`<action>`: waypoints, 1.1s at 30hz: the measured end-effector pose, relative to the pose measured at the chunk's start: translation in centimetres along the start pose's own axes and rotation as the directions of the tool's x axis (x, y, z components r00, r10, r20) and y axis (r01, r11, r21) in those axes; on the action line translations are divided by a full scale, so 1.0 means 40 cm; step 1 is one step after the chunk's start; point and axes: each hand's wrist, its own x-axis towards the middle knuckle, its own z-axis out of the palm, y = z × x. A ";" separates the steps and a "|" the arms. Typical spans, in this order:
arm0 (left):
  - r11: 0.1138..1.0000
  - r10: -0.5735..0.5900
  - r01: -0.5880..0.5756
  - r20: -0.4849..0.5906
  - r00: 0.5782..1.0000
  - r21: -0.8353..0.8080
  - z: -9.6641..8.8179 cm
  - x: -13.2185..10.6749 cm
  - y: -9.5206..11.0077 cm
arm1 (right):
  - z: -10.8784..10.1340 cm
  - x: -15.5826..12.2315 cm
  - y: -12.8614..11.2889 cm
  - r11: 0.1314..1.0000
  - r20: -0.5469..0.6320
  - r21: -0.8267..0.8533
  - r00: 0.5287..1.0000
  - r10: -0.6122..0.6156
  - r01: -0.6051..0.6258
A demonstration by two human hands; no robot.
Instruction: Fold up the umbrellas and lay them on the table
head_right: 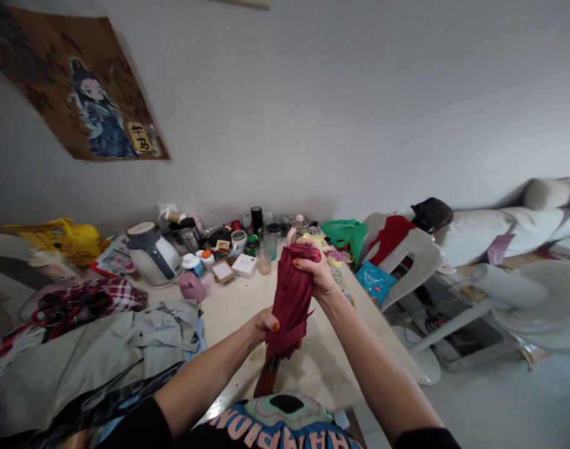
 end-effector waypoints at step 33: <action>0.844 0.521 -0.329 -0.500 0.692 0.424 0.047 -0.138 0.039 | -0.123 -0.122 -0.080 0.252 0.227 -0.961 0.848 0.478 0.115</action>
